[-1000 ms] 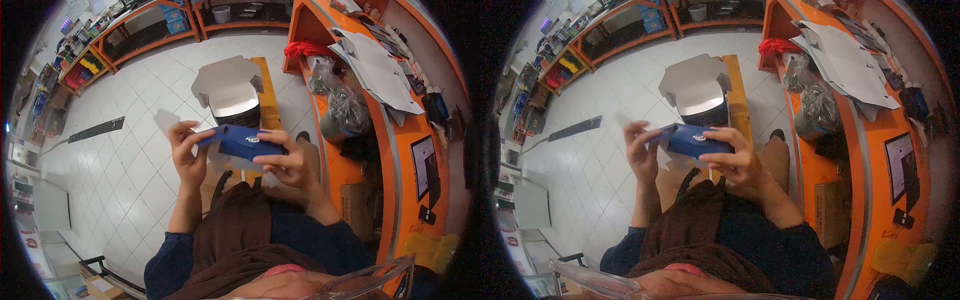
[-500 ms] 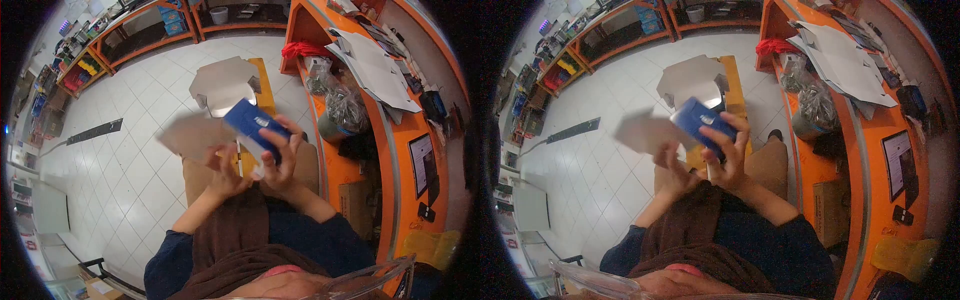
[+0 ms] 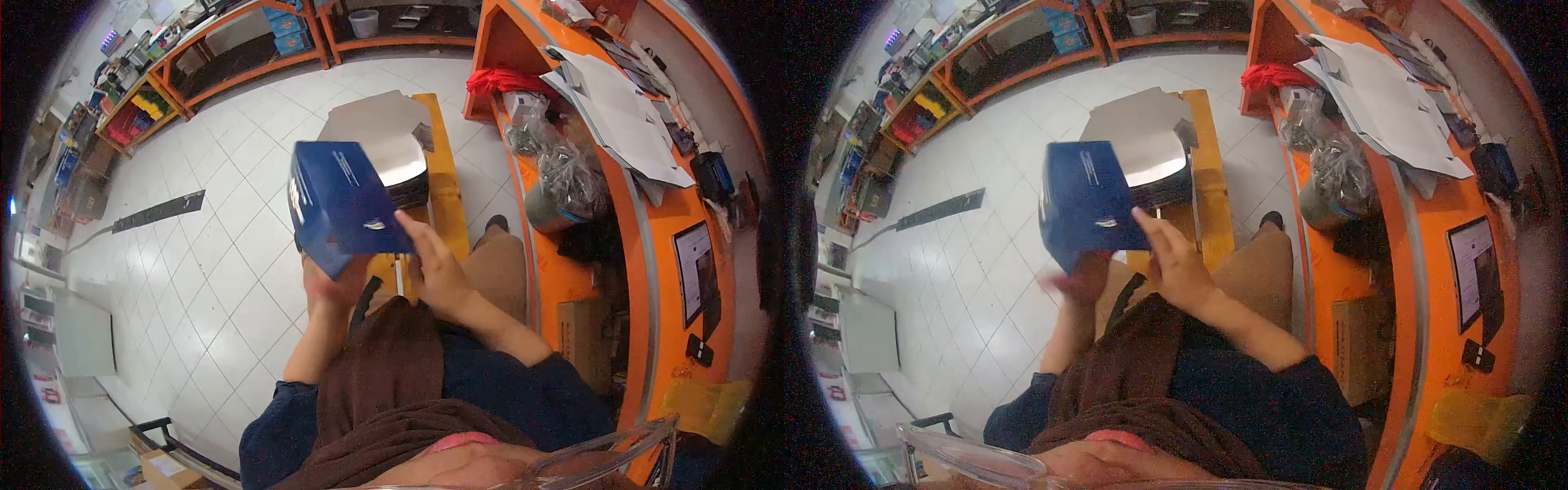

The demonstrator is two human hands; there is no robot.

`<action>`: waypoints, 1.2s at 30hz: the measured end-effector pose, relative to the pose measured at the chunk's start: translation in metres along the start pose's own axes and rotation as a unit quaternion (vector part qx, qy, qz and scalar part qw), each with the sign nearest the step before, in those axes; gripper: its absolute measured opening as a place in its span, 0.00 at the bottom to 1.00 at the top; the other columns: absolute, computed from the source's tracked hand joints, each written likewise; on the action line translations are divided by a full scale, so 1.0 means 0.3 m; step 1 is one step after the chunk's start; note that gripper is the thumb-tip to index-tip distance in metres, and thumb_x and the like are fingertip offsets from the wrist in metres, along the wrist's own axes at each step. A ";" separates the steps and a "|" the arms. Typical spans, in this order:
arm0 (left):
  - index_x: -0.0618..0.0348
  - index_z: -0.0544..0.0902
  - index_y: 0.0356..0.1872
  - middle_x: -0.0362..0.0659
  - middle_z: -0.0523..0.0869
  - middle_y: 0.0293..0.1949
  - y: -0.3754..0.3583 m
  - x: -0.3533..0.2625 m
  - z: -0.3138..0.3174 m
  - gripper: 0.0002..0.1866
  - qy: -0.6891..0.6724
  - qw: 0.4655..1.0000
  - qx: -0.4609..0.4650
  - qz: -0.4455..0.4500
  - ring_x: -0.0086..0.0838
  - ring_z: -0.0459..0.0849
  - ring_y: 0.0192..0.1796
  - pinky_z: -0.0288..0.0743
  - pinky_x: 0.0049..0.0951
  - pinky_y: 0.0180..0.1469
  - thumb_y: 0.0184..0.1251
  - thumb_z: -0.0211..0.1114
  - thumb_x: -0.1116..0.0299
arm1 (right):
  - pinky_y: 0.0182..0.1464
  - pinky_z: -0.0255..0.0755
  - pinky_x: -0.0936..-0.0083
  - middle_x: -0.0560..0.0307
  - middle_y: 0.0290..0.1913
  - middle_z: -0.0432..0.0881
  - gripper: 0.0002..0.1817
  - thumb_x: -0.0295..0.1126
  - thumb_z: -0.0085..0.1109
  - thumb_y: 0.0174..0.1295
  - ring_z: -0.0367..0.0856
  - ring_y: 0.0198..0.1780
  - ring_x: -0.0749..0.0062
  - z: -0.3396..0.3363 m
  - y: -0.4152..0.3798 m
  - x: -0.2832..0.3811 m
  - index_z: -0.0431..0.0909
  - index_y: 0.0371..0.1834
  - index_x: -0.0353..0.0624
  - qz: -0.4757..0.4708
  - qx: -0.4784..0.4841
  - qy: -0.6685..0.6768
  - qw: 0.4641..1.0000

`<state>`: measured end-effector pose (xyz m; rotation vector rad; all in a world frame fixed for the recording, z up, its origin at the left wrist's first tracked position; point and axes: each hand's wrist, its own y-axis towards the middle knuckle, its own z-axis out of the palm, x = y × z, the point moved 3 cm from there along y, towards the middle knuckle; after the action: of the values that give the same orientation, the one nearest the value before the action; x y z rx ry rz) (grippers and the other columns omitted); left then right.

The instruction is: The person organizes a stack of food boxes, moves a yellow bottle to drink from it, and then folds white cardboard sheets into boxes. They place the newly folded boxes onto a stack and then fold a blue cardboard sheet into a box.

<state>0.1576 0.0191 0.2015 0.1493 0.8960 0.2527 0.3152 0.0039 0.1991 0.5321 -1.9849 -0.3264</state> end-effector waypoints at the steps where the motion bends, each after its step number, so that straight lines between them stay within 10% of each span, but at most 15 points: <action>1: 0.68 0.73 0.54 0.45 0.82 0.49 -0.034 0.029 0.015 0.19 0.049 0.998 0.004 0.040 0.32 0.82 0.49 0.76 0.32 0.52 0.64 0.64 0.70 | 0.55 0.70 0.60 0.39 0.51 0.73 0.36 0.16 0.49 0.57 0.75 0.50 0.47 0.010 -0.001 -0.002 0.57 0.71 0.48 -0.021 0.011 -0.028 0.999; 7: 0.63 0.68 0.58 0.46 0.76 0.54 -0.020 0.015 -0.041 0.25 0.144 0.984 -0.038 -0.100 0.33 0.77 0.55 0.69 0.36 0.61 0.59 0.63 0.81 | 0.39 0.76 0.79 0.55 0.40 0.73 0.19 0.17 0.52 0.62 0.77 0.38 0.76 -0.055 0.006 -0.072 0.70 0.57 0.36 0.029 -0.100 0.104 0.989; 11: 0.66 0.74 0.53 0.45 0.81 0.49 -0.036 0.021 -0.050 0.18 0.268 0.960 -0.010 -0.086 0.29 0.78 0.53 0.69 0.29 0.57 0.62 0.64 0.75 | 0.35 0.73 0.76 0.51 0.36 0.74 0.18 0.15 0.60 0.53 0.78 0.33 0.70 -0.084 -0.020 -0.080 0.77 0.49 0.35 0.026 -0.193 0.261 0.945; 14: 0.65 0.76 0.51 0.45 0.83 0.47 -0.043 0.013 -0.040 0.15 0.387 0.906 0.029 -0.168 0.27 0.78 0.53 0.70 0.27 0.56 0.64 0.63 0.72 | 0.32 0.69 0.73 0.54 0.32 0.73 0.18 0.17 0.63 0.51 0.76 0.31 0.66 -0.104 0.002 0.000 0.79 0.48 0.36 -0.152 -0.112 -0.023 0.982; 18: 0.63 0.81 0.46 0.44 0.85 0.44 -0.075 0.029 -0.036 0.13 0.389 0.914 0.099 -0.055 0.27 0.82 0.47 0.72 0.26 0.52 0.66 0.63 0.66 | 0.33 0.66 0.71 0.57 0.27 0.73 0.20 0.19 0.64 0.48 0.72 0.31 0.65 -0.068 0.033 0.058 0.81 0.49 0.39 -0.220 -0.016 -0.105 0.970; 29: 0.62 0.78 0.50 0.42 0.84 0.46 -0.084 0.001 0.004 0.15 0.292 0.937 0.085 -0.174 0.27 0.81 0.51 0.75 0.29 0.51 0.63 0.66 0.71 | 0.47 0.68 0.70 0.53 0.49 0.76 0.20 0.32 0.72 0.42 0.74 0.50 0.59 -0.110 0.072 0.066 0.84 0.43 0.50 -0.207 0.011 -0.085 0.975; 32: 0.60 0.78 0.49 0.41 0.84 0.42 -0.074 -0.002 -0.028 0.17 0.208 0.962 0.149 -0.092 0.26 0.81 0.50 0.75 0.28 0.50 0.58 0.70 0.72 | 0.61 0.68 0.64 0.46 0.62 0.70 0.21 0.27 0.72 0.40 0.69 0.63 0.50 -0.128 0.087 0.030 0.84 0.43 0.52 -0.179 0.103 -0.007 0.978; 35: 0.65 0.75 0.50 0.47 0.82 0.45 -0.020 -0.126 -0.078 0.26 0.570 0.770 0.187 0.215 0.30 0.82 0.45 0.77 0.27 0.45 0.49 0.76 0.73 | 0.61 0.69 0.63 0.47 0.65 0.69 0.23 0.22 0.71 0.38 0.69 0.64 0.50 -0.196 0.089 0.018 0.83 0.43 0.50 -0.153 0.149 0.039 0.976; 36: 0.64 0.73 0.48 0.43 0.82 0.38 -0.009 -0.150 -0.091 0.29 0.522 0.791 0.107 0.301 0.28 0.80 0.38 0.70 0.23 0.40 0.46 0.79 0.69 | 0.61 0.70 0.64 0.47 0.65 0.69 0.23 0.22 0.71 0.38 0.70 0.64 0.51 -0.209 0.090 0.019 0.83 0.43 0.50 -0.141 0.168 0.056 0.974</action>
<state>0.1096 0.0046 0.2178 0.5443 1.9859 0.8850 0.3629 0.0244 0.2438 1.0316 -1.8645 -0.1277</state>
